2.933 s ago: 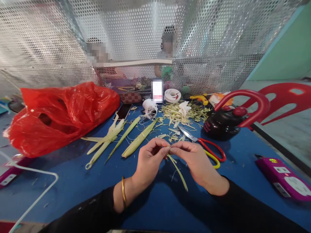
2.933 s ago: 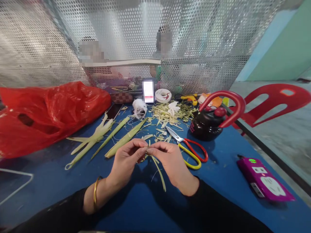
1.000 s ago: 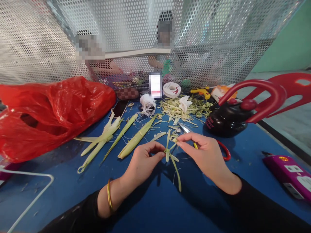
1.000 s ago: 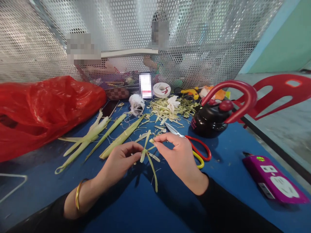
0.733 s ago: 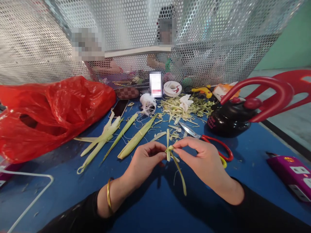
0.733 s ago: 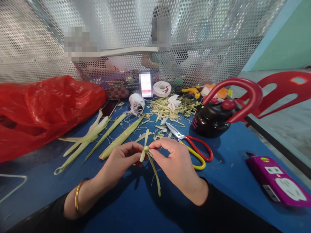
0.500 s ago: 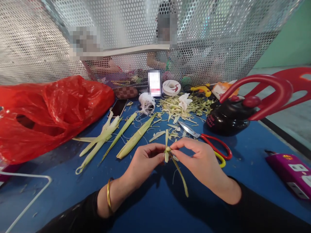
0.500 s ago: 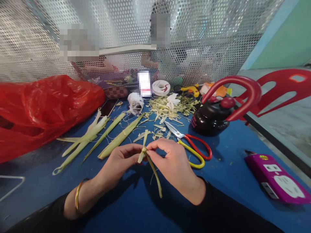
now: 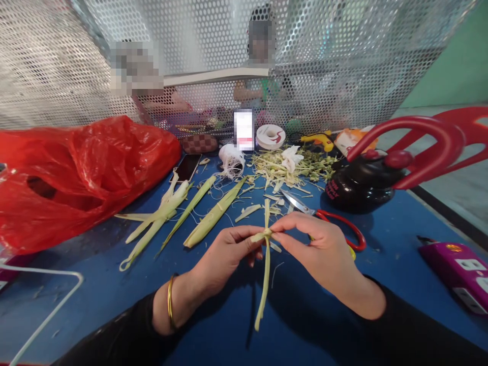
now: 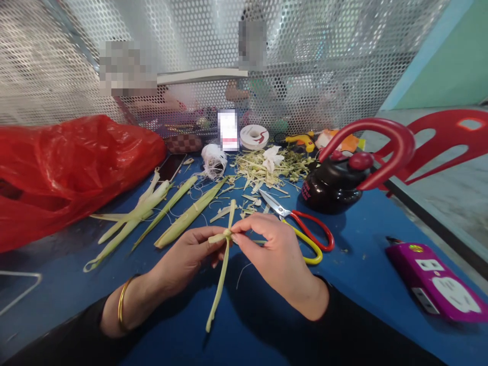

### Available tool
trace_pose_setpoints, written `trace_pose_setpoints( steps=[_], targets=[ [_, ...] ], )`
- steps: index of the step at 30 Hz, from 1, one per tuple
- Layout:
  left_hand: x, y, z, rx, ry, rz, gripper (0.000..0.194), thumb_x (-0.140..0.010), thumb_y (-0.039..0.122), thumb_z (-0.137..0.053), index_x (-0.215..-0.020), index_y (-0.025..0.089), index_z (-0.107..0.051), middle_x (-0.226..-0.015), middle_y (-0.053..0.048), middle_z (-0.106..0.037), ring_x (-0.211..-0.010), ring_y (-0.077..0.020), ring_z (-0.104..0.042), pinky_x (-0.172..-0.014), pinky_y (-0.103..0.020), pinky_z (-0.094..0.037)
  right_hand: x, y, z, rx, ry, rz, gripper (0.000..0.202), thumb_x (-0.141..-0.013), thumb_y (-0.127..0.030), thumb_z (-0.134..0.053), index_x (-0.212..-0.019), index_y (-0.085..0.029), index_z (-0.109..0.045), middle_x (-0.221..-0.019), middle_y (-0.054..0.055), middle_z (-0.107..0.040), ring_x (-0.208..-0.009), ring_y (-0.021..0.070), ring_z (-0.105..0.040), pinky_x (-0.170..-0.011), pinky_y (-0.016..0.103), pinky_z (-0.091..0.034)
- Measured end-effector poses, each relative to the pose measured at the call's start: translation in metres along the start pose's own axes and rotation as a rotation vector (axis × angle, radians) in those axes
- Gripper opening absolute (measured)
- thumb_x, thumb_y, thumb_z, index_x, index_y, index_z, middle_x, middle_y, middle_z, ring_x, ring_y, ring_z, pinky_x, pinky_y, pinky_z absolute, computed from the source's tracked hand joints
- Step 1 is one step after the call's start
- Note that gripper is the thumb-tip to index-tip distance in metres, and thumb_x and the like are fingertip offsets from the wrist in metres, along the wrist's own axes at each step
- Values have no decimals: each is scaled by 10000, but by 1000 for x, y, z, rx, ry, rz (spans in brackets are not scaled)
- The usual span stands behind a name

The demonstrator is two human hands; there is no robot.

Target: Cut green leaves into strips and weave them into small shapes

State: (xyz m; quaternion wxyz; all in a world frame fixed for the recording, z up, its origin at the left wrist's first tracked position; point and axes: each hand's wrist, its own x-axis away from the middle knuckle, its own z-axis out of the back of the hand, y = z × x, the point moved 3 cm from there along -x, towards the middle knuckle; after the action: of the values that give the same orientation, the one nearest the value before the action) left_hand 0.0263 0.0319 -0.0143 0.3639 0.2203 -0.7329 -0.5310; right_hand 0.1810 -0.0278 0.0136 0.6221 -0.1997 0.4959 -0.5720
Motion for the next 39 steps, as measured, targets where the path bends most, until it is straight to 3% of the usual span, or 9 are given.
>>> trace_pose_setpoints(
  steps=[4, 10, 20, 27, 33, 39],
  targets=[
    [-1, -3, 1, 84, -18, 3, 289, -767, 381, -730, -950, 161, -686, -693, -6, -605, -554, -80, -497, -517, -186, -375, 1, 3, -3, -4, -36, -5, 96, -823, -181, -618, -787, -237, -686, -783, 5, -717, -761, 189, -666, -730, 325, -509],
    [-1, -3, 3, 65, 23, -23, 175, -775, 325, -728, -858, 173, -704, -684, -1, -630, -556, -72, -505, -533, -181, -397, 1, 5, -6, -13, -60, -28, 81, -826, -185, -625, -797, -232, -685, -778, 7, -706, -755, 185, -657, -720, 321, -504],
    [-1, -7, 3, 99, 60, -23, 183, -678, 262, -799, -820, 169, -731, -623, 13, -638, -528, -76, -528, -502, -187, -414, 3, 8, -8, -60, -48, -56, 103, -820, -155, -620, -786, -228, -684, -785, 3, -688, -757, 175, -649, -708, 303, -500],
    [-1, -7, -1, 61, 114, -58, 156, -728, 290, -758, -703, 141, -717, -639, -12, -651, -534, -72, -515, -492, -175, -418, 4, 7, -11, 22, -51, -143, 96, -791, -140, -641, -763, -230, -658, -757, -21, -691, -739, 172, -641, -694, 292, -479],
    [0, -7, -2, 82, 142, -32, 159, -701, 287, -775, -686, 138, -722, -641, -17, -666, -511, -67, -507, -478, -170, -422, 7, 6, -10, 85, 3, 7, 115, -796, -129, -661, -735, -225, -654, -744, -27, -699, -732, 165, -628, -730, 314, -463],
    [1, -6, -1, 85, 144, -73, 149, -739, 274, -745, -680, 137, -740, -552, 6, -607, -502, -55, -476, -474, -147, -398, 8, 6, -11, 93, 27, 22, 115, -786, -117, -688, -753, -227, -678, -759, -34, -719, -747, 157, -639, -739, 310, -471]
  ],
)
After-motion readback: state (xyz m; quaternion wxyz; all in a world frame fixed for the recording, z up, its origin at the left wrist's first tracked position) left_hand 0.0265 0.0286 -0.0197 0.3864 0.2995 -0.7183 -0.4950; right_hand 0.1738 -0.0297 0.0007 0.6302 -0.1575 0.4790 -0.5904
